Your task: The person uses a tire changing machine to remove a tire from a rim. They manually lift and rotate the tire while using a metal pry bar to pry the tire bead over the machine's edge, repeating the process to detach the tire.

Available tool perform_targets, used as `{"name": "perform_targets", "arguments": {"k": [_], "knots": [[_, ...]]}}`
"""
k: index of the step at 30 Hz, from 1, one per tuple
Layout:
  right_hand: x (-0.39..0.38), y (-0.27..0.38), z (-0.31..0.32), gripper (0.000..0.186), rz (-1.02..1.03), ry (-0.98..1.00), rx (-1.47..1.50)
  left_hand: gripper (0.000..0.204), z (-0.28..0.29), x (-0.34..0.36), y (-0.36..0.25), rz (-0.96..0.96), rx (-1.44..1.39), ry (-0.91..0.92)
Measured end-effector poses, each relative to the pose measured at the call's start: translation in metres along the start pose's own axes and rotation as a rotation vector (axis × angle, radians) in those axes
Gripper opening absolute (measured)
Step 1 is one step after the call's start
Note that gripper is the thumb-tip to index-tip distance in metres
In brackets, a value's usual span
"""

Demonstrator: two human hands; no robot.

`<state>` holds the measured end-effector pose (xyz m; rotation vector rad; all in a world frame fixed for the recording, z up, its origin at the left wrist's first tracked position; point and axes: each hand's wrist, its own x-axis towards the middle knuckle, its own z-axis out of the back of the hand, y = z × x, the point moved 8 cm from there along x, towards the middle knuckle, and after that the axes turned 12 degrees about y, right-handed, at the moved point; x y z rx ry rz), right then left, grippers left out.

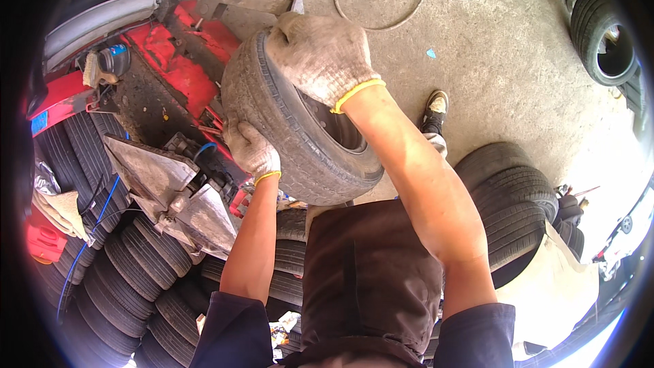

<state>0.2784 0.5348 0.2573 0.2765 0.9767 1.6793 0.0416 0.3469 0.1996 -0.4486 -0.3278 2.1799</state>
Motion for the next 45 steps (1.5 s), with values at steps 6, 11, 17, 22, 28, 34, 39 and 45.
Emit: {"name": "perform_targets", "arguments": {"k": [6,11,17,22,28,34,39,45], "knots": [[-0.004,0.006,-0.004,0.023,0.076,-0.019,-0.069,0.047,0.0,0.0,0.002,-0.031,0.0,-0.004],[-0.011,0.012,-0.005,0.017,0.205,-0.065,-0.129,0.047,-0.001,-0.001,0.0,-0.015,-0.009,0.008],[-0.017,0.021,-0.01,0.017,0.3,-0.088,-0.193,0.047,0.0,0.0,0.005,-0.033,0.021,0.001],[-0.018,0.021,-0.013,0.018,0.297,-0.021,-0.204,0.047,-0.002,0.0,0.004,-0.043,0.016,0.0],[-0.018,0.023,-0.016,0.018,0.293,0.026,-0.179,0.046,-0.001,0.0,0.006,-0.058,0.05,-0.013],[-0.021,0.022,-0.016,0.021,0.333,-0.033,-0.131,0.046,-0.001,0.0,0.006,-0.051,0.028,-0.018],[-0.022,0.022,-0.015,0.023,0.347,-0.021,-0.134,0.048,0.0,0.0,0.003,-0.04,0.013,-0.002],[-0.023,0.021,-0.015,0.022,0.371,0.028,-0.082,0.049,0.0,-0.001,0.004,-0.046,0.036,-0.001]]}}
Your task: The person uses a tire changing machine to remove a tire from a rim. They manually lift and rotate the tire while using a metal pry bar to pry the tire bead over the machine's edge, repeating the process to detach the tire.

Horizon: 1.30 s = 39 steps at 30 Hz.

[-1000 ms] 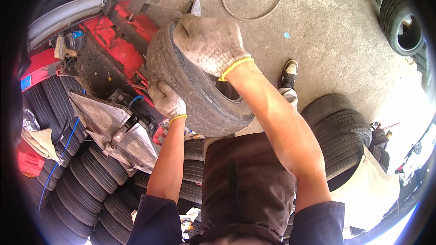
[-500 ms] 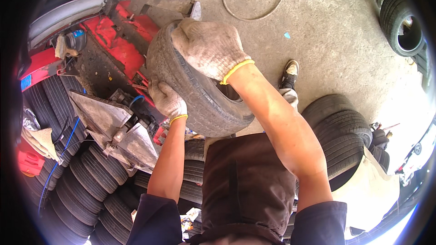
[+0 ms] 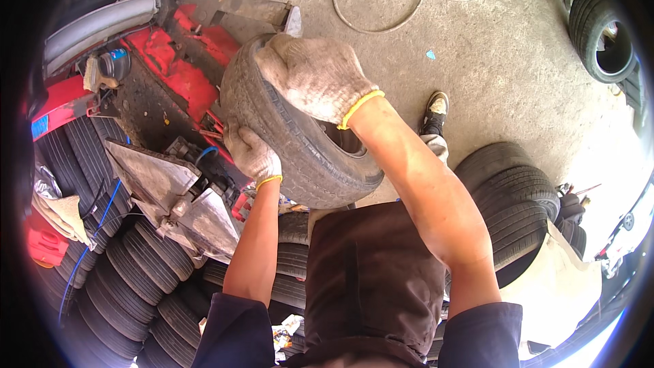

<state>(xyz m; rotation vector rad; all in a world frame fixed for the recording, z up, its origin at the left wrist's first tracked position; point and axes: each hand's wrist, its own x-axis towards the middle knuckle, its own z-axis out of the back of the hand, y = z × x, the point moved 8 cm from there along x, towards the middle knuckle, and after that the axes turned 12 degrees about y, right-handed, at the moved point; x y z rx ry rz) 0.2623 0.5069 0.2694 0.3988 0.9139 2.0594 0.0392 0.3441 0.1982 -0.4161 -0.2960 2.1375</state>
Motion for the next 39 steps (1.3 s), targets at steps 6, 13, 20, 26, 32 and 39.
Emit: {"name": "perform_targets", "arguments": {"k": [6,13,20,26,32,39], "knots": [[0.003,-0.009,-0.006,0.023,0.025,0.114,0.125,0.049,0.001,0.001,0.0,-0.033,0.008,0.002],[0.007,-0.021,-0.01,0.031,-0.077,0.142,0.438,0.044,0.001,0.001,0.005,-0.048,0.026,-0.022],[0.001,-0.029,-0.021,0.038,-0.286,0.265,0.577,0.046,0.0,0.0,-0.005,-0.15,0.008,-0.036],[0.004,-0.019,-0.015,0.04,-0.237,0.184,0.606,0.045,0.007,0.001,-0.007,-0.125,0.01,-0.054],[0.002,-0.02,-0.016,0.032,-0.208,0.106,0.48,0.043,0.007,0.003,-0.007,-0.109,-0.007,-0.038],[-0.004,-0.029,-0.024,0.038,-0.385,-0.001,0.563,0.048,0.003,0.0,0.0,-0.061,0.009,-0.035]]}}
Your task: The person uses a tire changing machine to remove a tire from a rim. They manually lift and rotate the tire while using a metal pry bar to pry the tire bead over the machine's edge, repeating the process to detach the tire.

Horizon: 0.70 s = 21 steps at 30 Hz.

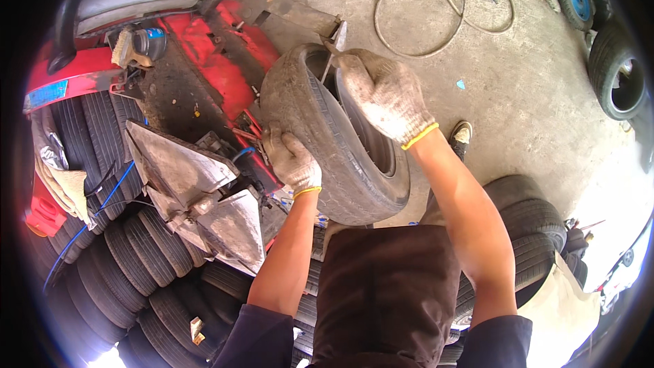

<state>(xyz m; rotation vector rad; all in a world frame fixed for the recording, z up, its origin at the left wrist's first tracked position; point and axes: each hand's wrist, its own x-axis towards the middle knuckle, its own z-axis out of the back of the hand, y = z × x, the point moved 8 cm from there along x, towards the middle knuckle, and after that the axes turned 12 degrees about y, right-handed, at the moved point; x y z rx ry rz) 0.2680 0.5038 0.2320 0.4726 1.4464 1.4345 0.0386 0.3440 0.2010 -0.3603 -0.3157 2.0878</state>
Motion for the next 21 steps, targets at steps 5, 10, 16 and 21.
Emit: {"name": "perform_targets", "arguments": {"k": [5,10,16,21], "knots": [[0.002,-0.004,-0.001,0.042,-0.027,-0.004,0.023,0.046,0.0,0.0,-0.002,-0.004,0.003,0.011],[-0.004,-0.004,0.0,0.05,0.104,-0.085,0.109,0.048,0.001,-0.001,0.002,0.0,-0.029,0.003],[-0.046,-0.137,-0.046,0.061,-0.115,0.108,0.467,0.055,0.014,-0.014,0.024,-0.005,-0.417,-0.028],[-0.166,-0.3,-0.082,0.072,-0.577,0.12,0.632,0.061,0.007,-0.133,0.056,0.22,-0.717,-0.035]]}}
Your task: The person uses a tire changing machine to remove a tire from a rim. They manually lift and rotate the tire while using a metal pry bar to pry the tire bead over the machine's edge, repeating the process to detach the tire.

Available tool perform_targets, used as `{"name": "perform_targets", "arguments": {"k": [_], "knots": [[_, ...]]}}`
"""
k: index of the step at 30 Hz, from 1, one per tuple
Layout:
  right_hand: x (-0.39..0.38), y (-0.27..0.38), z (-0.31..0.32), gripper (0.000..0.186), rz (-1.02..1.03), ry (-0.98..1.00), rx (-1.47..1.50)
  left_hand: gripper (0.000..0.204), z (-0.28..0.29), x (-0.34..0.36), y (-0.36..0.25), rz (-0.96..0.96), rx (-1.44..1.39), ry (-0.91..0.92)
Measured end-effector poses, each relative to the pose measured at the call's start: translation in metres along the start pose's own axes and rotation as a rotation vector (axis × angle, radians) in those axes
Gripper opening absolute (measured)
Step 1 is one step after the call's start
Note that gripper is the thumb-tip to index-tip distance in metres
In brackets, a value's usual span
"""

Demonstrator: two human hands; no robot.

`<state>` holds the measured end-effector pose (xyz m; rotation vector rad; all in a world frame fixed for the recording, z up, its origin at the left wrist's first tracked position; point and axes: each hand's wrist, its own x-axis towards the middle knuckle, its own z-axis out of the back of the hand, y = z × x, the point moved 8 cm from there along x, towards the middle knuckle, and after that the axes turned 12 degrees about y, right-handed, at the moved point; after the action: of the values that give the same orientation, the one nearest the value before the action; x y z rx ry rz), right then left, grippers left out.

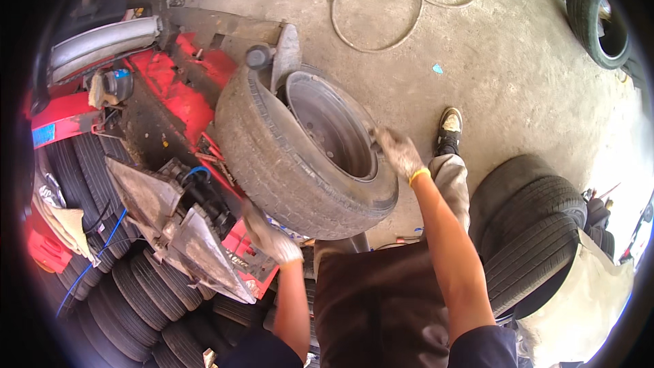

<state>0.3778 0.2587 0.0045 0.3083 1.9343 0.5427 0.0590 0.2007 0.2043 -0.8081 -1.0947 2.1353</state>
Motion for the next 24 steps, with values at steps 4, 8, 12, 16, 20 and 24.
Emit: {"name": "perform_targets", "arguments": {"k": [4,8,12,16,20,24], "knots": [[-0.005,-0.049,-0.042,0.068,-0.05,0.039,-0.146,0.065,0.037,-0.103,0.23,0.715,-0.664,-0.044],[0.012,-0.068,-0.047,0.064,-0.093,0.125,-0.285,0.072,-0.01,-0.129,0.292,0.901,-0.725,0.03],[0.019,-0.08,-0.067,0.071,-0.183,0.23,-0.481,0.072,-0.023,-0.128,0.319,0.977,-0.751,0.065],[0.02,-0.088,-0.065,0.073,-0.257,0.213,-0.355,0.071,-0.032,-0.116,0.332,0.982,-0.761,0.085],[0.02,-0.086,-0.067,0.072,-0.165,0.157,-0.349,0.071,-0.038,-0.108,0.338,0.98,-0.772,0.088],[0.023,-0.089,-0.067,0.07,-0.125,0.127,-0.269,0.07,-0.042,-0.107,0.343,0.979,-0.781,0.081]]}}
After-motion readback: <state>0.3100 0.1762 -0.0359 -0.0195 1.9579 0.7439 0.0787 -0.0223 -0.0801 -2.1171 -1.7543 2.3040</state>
